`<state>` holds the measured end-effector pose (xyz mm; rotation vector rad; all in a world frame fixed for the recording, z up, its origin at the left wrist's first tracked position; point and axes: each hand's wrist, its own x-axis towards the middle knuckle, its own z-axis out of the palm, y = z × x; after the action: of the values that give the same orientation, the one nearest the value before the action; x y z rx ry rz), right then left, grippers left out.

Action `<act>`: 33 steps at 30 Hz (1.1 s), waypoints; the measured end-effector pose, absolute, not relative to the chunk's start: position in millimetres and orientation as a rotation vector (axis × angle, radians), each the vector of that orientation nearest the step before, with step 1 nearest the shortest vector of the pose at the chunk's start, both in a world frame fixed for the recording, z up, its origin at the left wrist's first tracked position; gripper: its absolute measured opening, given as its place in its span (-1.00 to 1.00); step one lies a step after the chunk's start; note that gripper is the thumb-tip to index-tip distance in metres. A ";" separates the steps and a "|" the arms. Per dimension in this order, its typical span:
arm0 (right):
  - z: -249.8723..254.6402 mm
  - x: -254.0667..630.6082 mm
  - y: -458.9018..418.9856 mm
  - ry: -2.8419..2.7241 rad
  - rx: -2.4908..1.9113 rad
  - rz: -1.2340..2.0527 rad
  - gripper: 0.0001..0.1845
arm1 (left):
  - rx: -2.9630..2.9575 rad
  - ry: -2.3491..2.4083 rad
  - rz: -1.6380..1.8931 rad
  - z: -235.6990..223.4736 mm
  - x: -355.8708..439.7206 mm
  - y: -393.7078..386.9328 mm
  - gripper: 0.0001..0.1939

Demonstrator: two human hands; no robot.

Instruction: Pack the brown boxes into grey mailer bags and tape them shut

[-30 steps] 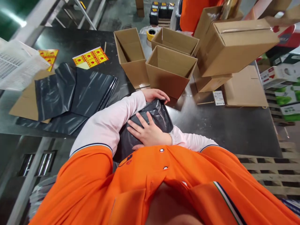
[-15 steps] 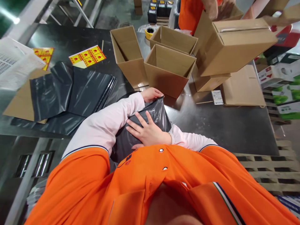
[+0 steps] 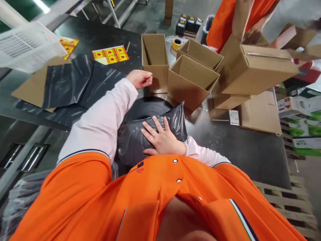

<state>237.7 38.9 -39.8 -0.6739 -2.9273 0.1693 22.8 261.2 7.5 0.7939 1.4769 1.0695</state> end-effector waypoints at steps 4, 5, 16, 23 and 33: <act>-34.5 234.1 37.9 -2.957 -0.706 0.177 -0.06 | 0.826 1.468 0.829 10.6 23.8 235.4 -0.85; -33.0 233.4 37.3 -2.964 -0.718 0.183 -0.06 | 0.848 1.421 0.748 7.0 34.7 229.5 -0.86; -25.2 235.4 38.5 -3.009 -0.734 0.214 -0.04 | 2.061 1.496 0.484 -6.1 138.9 175.9 -0.87; -27.0 232.9 37.6 -3.015 -0.732 0.287 -0.06 | 2.265 1.370 0.512 -1.3 133.9 140.4 -0.80; -27.0 232.2 37.4 -2.996 -0.713 0.297 -0.07 | 1.865 1.386 0.543 6.3 127.5 153.0 -0.88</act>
<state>232.2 37.4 -27.0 -0.7132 -2.9957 0.2970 127.5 153.0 6.3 1.8648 1.3862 0.5428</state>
